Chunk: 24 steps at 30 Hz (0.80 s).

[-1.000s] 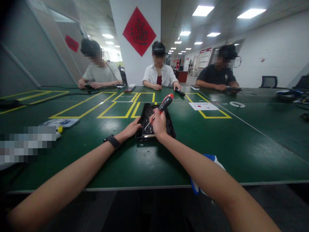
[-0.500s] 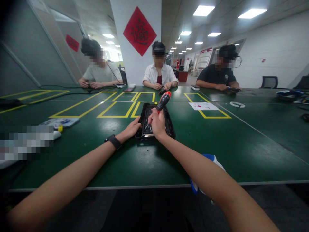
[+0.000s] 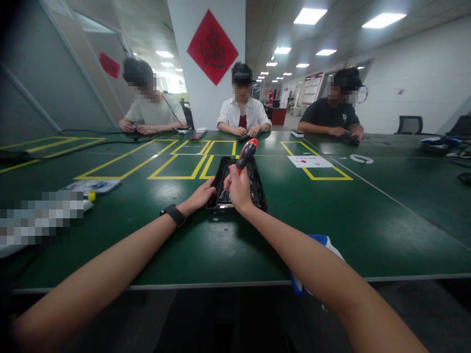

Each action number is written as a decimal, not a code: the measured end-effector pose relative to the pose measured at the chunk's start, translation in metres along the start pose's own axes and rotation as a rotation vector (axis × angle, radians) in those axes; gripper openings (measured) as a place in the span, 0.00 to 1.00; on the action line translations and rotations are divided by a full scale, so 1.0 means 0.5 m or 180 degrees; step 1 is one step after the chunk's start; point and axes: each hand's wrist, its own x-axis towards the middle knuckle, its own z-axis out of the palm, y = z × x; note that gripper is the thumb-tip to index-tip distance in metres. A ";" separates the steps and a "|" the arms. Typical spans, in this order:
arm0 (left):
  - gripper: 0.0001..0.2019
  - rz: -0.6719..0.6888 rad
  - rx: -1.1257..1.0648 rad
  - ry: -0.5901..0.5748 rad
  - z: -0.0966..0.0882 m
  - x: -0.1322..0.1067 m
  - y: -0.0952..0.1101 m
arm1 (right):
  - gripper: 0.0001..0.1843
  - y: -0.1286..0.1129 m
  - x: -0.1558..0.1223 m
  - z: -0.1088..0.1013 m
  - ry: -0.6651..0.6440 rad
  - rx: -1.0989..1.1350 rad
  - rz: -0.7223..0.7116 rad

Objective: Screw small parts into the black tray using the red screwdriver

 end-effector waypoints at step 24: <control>0.15 0.0512 -0.0378 -0.0676 -0.006 -0.043 0.076 | 0.16 -0.026 -0.010 -0.002 -0.0089 0.0004 -0.0086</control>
